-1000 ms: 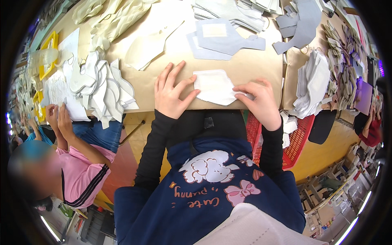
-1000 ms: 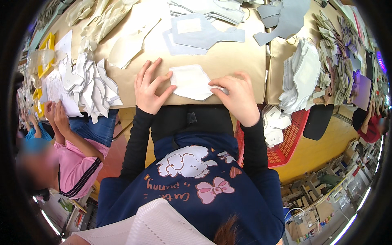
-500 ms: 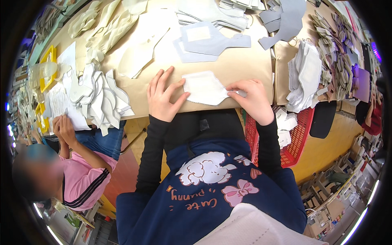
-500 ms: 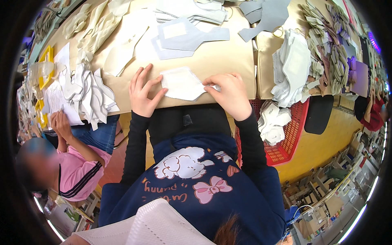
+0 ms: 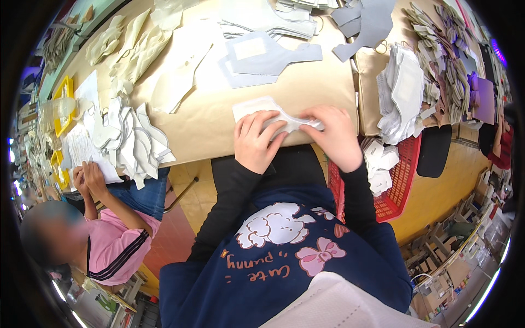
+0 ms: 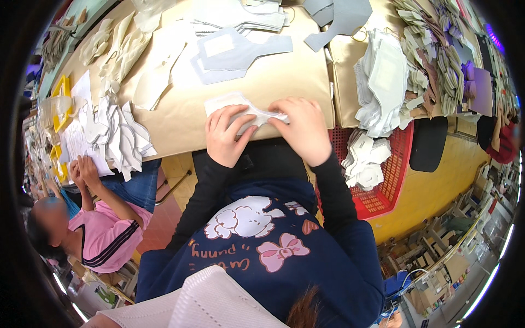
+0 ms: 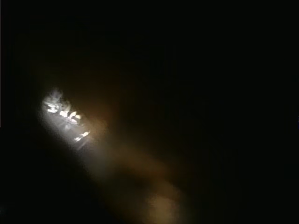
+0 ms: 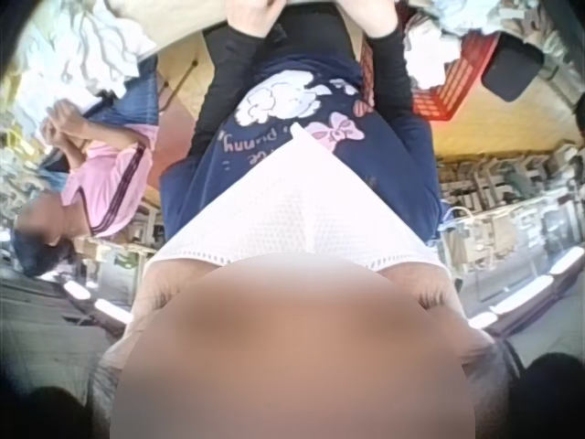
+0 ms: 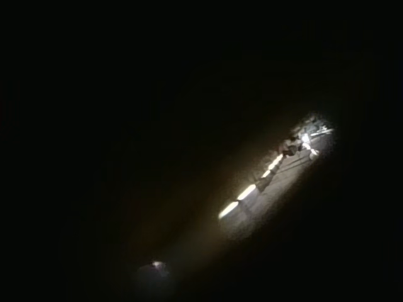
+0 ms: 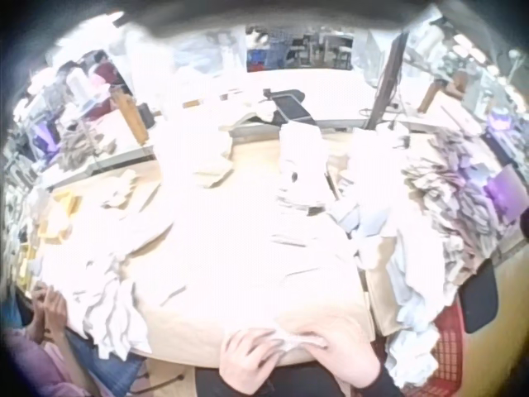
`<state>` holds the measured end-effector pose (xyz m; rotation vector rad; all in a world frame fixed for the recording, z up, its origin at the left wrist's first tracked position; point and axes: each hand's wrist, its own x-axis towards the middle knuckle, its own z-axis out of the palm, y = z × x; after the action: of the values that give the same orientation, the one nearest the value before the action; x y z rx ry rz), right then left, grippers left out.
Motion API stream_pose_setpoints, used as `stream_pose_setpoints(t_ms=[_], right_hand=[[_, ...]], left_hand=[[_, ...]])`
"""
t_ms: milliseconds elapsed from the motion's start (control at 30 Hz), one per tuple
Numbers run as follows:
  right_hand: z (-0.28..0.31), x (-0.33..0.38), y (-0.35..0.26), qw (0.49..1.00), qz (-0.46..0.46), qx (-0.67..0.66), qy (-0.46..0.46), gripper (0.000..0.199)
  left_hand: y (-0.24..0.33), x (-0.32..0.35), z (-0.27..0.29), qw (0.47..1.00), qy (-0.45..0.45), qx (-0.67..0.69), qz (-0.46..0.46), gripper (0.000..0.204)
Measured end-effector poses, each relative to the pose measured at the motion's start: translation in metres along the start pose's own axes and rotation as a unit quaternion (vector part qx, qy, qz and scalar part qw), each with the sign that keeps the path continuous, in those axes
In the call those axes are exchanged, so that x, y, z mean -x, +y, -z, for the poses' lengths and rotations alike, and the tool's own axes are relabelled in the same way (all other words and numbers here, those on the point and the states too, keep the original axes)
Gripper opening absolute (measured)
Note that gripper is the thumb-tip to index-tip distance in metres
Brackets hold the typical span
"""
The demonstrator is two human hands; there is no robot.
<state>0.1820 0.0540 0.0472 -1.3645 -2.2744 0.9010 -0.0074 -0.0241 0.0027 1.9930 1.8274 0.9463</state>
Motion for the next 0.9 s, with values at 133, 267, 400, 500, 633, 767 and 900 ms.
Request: stream_pose_setpoints(t_ms=[133, 267, 400, 500, 633, 767, 900], right_hand=[[0.026, 0.005, 0.014, 0.972, -0.165, -0.155, -0.069, 0.028], [0.027, 0.008, 0.021, 0.964, -0.182, -0.189, -0.047, 0.029], [0.020, 0.010, 0.021, 0.963, -0.185, -0.195, -0.018, 0.028], [0.020, 0.011, 0.021, 0.971, -0.181, -0.156, -0.013, 0.026], [0.018, 0.012, 0.019, 0.973, -0.191, -0.132, -0.007, 0.024], [0.013, 0.013, 0.014, 0.976, -0.199, -0.086, 0.005, 0.026], [0.015, 0.019, 0.014, 0.981, -0.192, 0.003, 0.027, 0.031]], left_hand=[[-0.001, 0.002, 0.001, 1.000, -0.020, -0.013, -0.001, 0.029], [0.003, 0.002, 0.001, 0.997, -0.042, -0.062, 0.013, 0.035], [0.004, 0.002, 0.002, 0.995, -0.069, -0.069, 0.023, 0.036], [0.005, 0.002, 0.002, 0.994, -0.074, -0.079, 0.021, 0.036], [0.006, 0.003, -0.001, 0.990, -0.083, -0.113, -0.005, 0.043], [0.006, 0.004, -0.003, 0.973, -0.107, -0.193, -0.060, 0.055], [0.005, 0.005, -0.004, 0.972, -0.115, -0.198, -0.062, 0.058]])
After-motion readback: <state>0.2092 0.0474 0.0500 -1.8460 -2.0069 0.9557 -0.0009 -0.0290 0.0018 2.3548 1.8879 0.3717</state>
